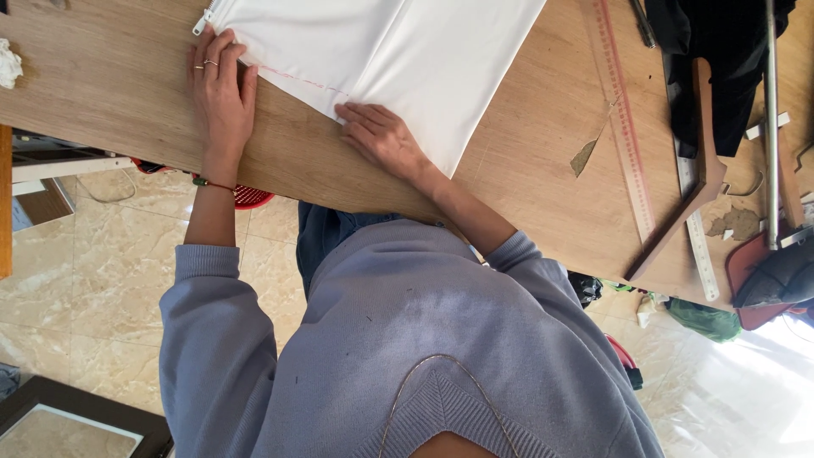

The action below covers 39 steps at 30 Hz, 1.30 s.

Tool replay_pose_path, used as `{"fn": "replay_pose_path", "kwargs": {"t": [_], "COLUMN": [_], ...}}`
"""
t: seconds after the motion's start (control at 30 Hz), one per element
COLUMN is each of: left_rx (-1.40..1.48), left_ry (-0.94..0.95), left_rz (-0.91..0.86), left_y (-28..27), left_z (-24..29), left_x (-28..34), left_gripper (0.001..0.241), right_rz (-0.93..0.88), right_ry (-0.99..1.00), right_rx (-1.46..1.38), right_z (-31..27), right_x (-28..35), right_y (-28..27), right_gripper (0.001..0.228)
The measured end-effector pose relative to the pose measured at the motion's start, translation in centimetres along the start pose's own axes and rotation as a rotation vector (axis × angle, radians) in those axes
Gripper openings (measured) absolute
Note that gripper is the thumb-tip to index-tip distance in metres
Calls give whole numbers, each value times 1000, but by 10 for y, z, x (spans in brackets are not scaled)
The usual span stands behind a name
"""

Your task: The person marks a white fabric with a red pencil using a ruler, then cuts along the marked lines with scissors. The person folds and trims the fabric further, leaving cut pieces on the table.

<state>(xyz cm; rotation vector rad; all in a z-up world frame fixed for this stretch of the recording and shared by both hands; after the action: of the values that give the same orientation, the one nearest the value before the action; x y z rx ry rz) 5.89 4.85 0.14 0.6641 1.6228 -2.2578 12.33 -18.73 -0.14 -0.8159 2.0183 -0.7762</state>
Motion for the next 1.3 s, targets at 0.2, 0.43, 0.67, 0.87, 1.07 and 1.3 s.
{"fn": "replay_pose_path", "kwargs": {"t": [0.2,0.43,0.67,0.87,1.07,1.3], "left_rx": [2,118,147,213,330,373], "left_ry": [-172,43,93,206,285,279], "left_rz": [-108,-736,-690,-500,-394,-381], "left_y": [47,87,69,61,61,60], "left_z": [19,85,91,89,83,81], "left_x": [7,-26,-31,-29,-23,-22], "left_gripper": [33,58,59,67,33,17], "right_rz": [-102,-137,-192,-114,-115,-94], "right_ry": [-47,55,411,409,485,399], "right_rx": [-83,-316,303,147,228,342], "right_z": [-18,-19,70,38,5,-32], "right_x": [9,20,88,96,64,49], "right_y": [2,-35,-83,-99,-45,-25], "right_gripper": [17,19,50,29,44,38]}}
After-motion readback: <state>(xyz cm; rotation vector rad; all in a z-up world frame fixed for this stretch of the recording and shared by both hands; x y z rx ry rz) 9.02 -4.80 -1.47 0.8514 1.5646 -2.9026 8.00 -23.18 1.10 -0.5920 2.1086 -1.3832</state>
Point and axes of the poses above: each hand's wrist, its own x-axis away from the middle knuckle, its own y-axis out of the palm, z = x × y, the point moved 6 cm from there along -x, towards the middle knuckle, and after that the axes turned 13 degrees about y, right-handed, at the moved point
